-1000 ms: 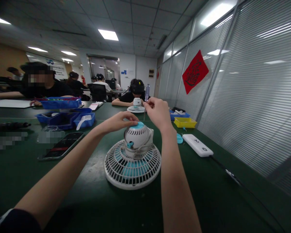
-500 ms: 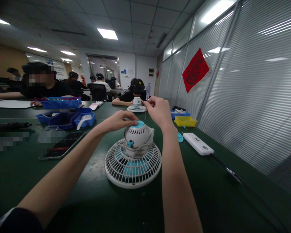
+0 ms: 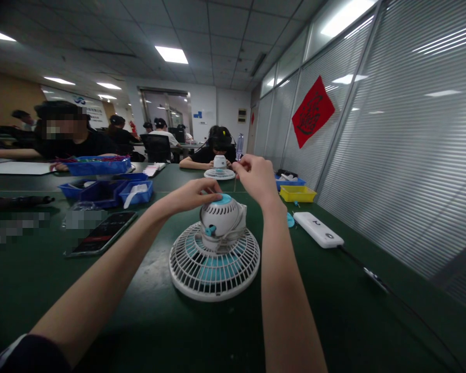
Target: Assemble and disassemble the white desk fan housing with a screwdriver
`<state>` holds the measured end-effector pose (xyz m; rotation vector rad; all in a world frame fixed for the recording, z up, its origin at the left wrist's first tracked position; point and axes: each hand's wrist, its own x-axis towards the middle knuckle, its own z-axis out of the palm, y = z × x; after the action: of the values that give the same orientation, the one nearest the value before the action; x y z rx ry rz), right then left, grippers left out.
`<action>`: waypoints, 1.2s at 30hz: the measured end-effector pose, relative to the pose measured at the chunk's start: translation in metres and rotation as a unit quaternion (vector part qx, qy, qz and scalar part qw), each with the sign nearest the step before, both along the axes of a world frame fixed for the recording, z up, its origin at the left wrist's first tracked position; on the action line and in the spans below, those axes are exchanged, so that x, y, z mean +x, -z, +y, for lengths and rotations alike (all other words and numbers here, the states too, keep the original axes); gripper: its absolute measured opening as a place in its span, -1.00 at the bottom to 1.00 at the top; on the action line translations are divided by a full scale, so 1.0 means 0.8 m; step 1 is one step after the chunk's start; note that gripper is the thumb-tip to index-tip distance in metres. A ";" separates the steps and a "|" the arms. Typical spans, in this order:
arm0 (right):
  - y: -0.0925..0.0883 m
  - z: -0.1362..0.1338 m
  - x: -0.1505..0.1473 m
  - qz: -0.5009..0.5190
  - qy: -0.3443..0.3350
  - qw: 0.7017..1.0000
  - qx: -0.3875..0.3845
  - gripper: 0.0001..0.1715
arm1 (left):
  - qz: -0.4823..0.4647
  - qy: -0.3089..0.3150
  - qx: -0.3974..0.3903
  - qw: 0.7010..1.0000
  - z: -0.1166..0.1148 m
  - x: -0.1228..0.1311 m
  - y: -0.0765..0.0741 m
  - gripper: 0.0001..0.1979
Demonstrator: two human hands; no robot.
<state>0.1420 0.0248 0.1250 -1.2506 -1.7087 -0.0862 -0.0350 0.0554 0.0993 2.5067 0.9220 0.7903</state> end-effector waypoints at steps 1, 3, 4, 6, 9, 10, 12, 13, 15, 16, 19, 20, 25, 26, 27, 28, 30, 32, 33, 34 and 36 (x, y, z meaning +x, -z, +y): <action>0.000 0.000 0.000 -0.001 0.001 1.000 -0.001 -0.78 | 0.003 0.001 0.005 1.000 0.000 0.001 0.001 -0.87; -0.001 -0.001 -0.001 -0.002 0.002 1.000 -0.002 -0.77 | 0.015 -0.001 0.020 1.000 0.001 0.001 0.002 -0.85; -0.001 -0.002 -0.001 -0.003 0.001 1.000 -0.002 -0.77 | 0.022 -0.006 0.031 0.999 0.001 0.001 0.002 -0.84; -0.002 -0.003 -0.001 -0.003 -0.004 1.000 -0.002 -0.77 | 0.040 -0.026 0.057 0.997 0.000 0.001 0.002 -0.81; -0.003 -0.005 -0.002 0.002 -0.008 1.000 -0.006 -0.77 | 0.060 -0.060 0.089 0.992 -0.002 -0.003 -0.001 -0.77; -0.004 -0.006 -0.003 0.004 -0.011 1.000 -0.006 -0.77 | 0.063 -0.065 0.084 0.992 -0.003 -0.005 -0.003 -0.75; -0.005 -0.008 -0.004 0.009 -0.017 1.000 -0.005 -0.77 | 0.068 -0.062 0.050 0.994 -0.004 -0.011 -0.008 -0.71; -0.006 -0.009 -0.005 0.011 -0.020 1.000 -0.004 -0.77 | 0.071 -0.057 0.028 0.995 -0.005 -0.014 -0.012 -0.69; -0.007 -0.011 -0.006 0.014 -0.022 1.000 -0.005 -0.80 | 0.080 -0.046 -0.002 0.996 -0.006 -0.023 -0.019 -0.66; -0.007 -0.012 -0.006 0.016 -0.024 1.000 -0.007 -0.81 | 0.087 -0.041 -0.005 0.995 -0.007 -0.027 -0.022 -0.64; -0.008 -0.014 -0.008 0.034 -0.042 0.998 -0.023 -0.84 | 0.099 -0.033 -0.002 0.995 -0.008 -0.039 -0.029 -0.61; -0.008 -0.015 -0.008 0.045 -0.053 0.997 -0.030 -0.85 | 0.100 -0.032 -0.001 0.994 -0.008 -0.041 -0.030 -0.61; -0.006 -0.014 -0.016 0.070 -0.104 0.990 -0.061 -0.85 | 0.102 -0.028 0.004 0.994 -0.005 -0.040 -0.028 -0.66; -0.005 -0.013 -0.019 0.060 -0.114 0.989 -0.075 -0.85 | 0.100 -0.024 0.007 0.995 -0.004 -0.039 -0.027 -0.68; -0.004 -0.012 -0.021 0.049 -0.126 0.987 -0.092 -0.85 | 0.096 -0.017 0.010 0.995 -0.003 -0.037 -0.026 -0.69; -0.004 -0.011 -0.024 0.039 -0.137 0.984 -0.108 -0.86 | 0.092 -0.010 0.011 0.996 -0.001 -0.036 -0.025 -0.71; -0.003 -0.011 -0.028 0.024 -0.153 0.980 -0.126 -0.87 | 0.085 0.004 0.012 0.996 0.002 -0.035 -0.024 -0.73; -0.004 -0.013 -0.031 0.016 -0.154 0.981 -0.120 -0.88 | 0.084 0.013 0.010 0.996 0.003 -0.035 -0.024 -0.74; -0.004 -0.015 -0.032 0.011 -0.150 0.982 -0.114 -0.87 | 0.084 0.015 0.008 0.996 0.003 -0.036 -0.024 -0.74; -0.005 -0.016 -0.033 0.006 -0.146 0.983 -0.109 -0.87 | 0.084 0.017 0.006 0.996 0.003 -0.036 -0.024 -0.74; -0.007 -0.018 -0.033 0.003 -0.136 0.986 -0.098 -0.85 | 0.081 0.024 0.000 0.996 0.003 -0.037 -0.024 -0.75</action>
<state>0.1153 0.0101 0.1304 -1.1430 -1.9012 0.2550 -0.0649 0.0577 0.1182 2.6121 0.9103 0.5795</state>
